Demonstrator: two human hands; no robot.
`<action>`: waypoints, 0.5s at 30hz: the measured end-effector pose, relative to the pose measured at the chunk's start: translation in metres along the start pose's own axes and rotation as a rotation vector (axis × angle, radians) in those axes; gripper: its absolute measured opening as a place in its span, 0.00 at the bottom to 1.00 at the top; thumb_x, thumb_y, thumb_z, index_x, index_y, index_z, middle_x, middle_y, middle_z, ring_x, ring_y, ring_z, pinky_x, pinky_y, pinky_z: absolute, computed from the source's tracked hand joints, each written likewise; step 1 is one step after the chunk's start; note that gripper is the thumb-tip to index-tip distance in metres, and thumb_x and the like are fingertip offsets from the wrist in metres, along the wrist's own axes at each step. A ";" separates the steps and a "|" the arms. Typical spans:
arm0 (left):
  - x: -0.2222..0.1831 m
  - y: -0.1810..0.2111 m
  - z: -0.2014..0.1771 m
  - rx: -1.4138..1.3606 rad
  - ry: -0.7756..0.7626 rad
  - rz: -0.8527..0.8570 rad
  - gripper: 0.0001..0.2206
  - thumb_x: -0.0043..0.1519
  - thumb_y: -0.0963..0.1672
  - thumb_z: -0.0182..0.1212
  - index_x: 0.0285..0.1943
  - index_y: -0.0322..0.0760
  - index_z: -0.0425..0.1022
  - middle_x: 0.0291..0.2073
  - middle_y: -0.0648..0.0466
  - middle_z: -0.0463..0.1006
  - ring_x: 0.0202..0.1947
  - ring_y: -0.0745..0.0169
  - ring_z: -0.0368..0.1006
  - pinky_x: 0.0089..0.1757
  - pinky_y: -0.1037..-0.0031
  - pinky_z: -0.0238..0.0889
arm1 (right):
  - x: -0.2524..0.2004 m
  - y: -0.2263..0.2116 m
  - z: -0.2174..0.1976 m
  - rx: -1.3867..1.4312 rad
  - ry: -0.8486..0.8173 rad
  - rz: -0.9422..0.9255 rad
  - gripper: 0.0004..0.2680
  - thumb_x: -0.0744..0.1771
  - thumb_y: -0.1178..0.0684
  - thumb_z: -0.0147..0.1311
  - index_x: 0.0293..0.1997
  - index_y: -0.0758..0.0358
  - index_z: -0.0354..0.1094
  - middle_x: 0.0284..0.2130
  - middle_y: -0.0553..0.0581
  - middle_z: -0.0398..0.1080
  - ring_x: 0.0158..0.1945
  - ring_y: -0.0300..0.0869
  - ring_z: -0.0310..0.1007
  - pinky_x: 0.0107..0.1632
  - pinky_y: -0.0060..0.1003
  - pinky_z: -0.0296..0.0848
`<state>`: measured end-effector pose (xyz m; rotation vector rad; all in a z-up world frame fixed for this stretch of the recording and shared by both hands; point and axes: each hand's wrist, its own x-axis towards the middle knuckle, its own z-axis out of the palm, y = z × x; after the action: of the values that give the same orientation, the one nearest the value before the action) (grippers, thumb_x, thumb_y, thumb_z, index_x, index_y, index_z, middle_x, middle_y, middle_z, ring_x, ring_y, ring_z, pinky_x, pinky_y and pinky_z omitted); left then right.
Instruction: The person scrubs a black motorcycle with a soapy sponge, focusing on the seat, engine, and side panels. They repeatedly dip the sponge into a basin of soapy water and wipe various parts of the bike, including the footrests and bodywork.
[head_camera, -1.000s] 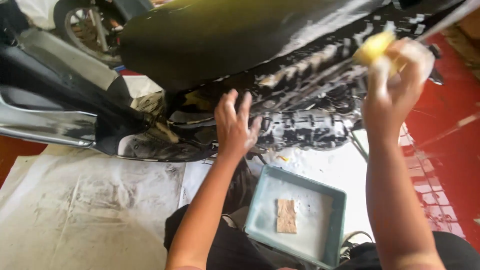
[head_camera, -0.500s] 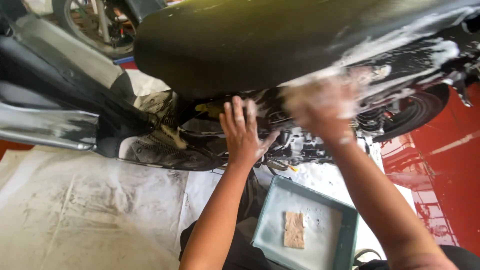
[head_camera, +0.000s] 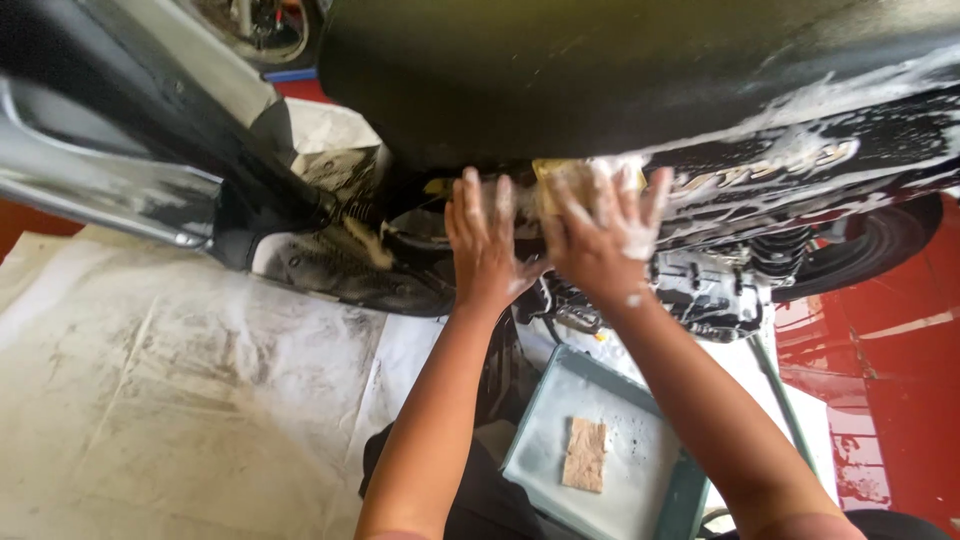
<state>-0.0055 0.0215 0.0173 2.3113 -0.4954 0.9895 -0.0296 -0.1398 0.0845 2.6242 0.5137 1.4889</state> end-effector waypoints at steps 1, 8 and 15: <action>-0.001 -0.003 0.000 0.047 0.003 0.001 0.51 0.52 0.61 0.60 0.83 0.45 0.41 0.78 0.33 0.37 0.76 0.23 0.44 0.66 0.33 0.44 | -0.001 -0.014 0.005 -0.003 0.014 0.023 0.17 0.65 0.44 0.61 0.61 0.44 0.76 0.63 0.63 0.64 0.66 0.63 0.60 0.68 0.74 0.43; -0.013 -0.014 0.005 0.083 -0.058 -0.022 0.62 0.41 0.63 0.72 0.83 0.41 0.42 0.79 0.32 0.32 0.78 0.25 0.39 0.68 0.36 0.38 | 0.024 0.013 -0.033 -0.130 -0.308 -0.300 0.13 0.71 0.38 0.45 0.61 0.33 0.72 0.68 0.49 0.66 0.72 0.49 0.61 0.77 0.62 0.22; -0.005 0.014 -0.004 0.225 -0.271 0.210 0.49 0.61 0.56 0.72 0.83 0.54 0.36 0.81 0.43 0.36 0.80 0.40 0.42 0.70 0.35 0.42 | -0.026 0.123 -0.055 -0.194 -0.058 -0.132 0.10 0.70 0.44 0.61 0.58 0.41 0.78 0.61 0.51 0.72 0.67 0.51 0.66 0.80 0.53 0.27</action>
<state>-0.0184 0.0136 0.0215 2.6556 -0.7849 0.8670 -0.0582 -0.2693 0.1207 2.4273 0.4990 1.3466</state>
